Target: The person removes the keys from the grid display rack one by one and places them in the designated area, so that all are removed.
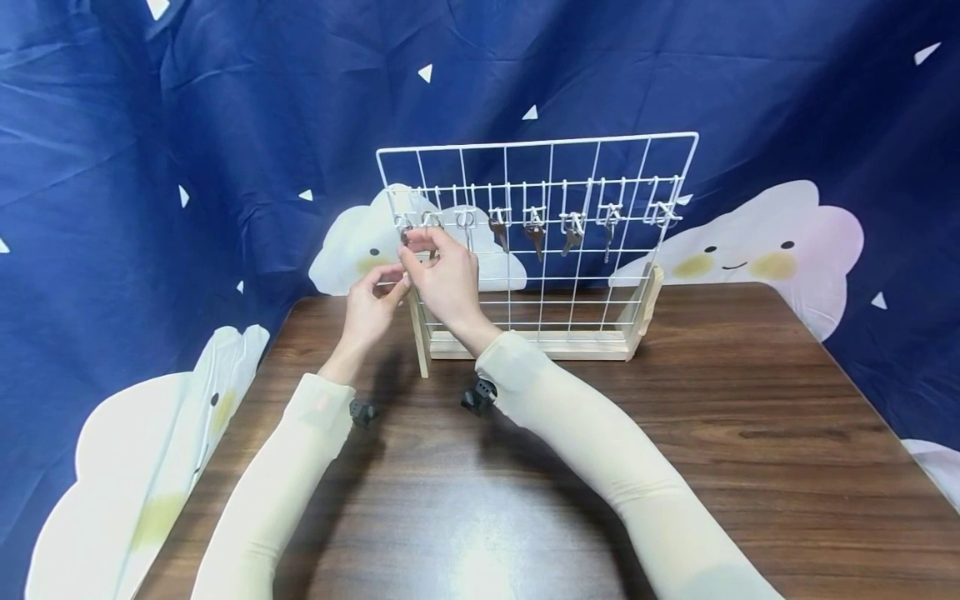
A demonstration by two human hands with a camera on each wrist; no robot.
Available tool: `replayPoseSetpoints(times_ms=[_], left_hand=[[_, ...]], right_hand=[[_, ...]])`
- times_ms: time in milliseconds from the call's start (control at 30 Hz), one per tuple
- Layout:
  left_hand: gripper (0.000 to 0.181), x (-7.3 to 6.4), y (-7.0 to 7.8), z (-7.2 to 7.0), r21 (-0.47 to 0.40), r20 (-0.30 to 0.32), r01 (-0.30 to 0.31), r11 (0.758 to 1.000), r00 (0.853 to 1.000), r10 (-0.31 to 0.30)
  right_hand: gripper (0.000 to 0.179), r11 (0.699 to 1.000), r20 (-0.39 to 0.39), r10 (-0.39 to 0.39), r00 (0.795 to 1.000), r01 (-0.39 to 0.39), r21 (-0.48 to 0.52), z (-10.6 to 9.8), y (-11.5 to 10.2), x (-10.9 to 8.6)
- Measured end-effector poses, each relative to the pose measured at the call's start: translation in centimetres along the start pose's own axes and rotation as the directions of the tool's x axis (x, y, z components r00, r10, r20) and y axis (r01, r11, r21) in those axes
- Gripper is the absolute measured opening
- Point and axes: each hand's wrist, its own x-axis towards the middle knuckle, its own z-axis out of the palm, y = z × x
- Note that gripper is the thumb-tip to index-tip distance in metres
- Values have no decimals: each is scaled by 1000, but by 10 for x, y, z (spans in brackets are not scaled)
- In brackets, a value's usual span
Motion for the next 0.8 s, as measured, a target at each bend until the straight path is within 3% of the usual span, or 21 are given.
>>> replayPoseSetpoints(times_ms=[567, 800], left_hand=[[34, 0, 0, 1, 27, -7, -16, 1000, 1000, 16], [34, 15, -35, 2, -10, -22, -20, 1000, 1000, 20]], right_hand=[[21, 992, -21, 28, 999, -30, -119, 0, -5, 4], [16, 992, -11, 54, 999, -54, -114, 0, -7, 7]])
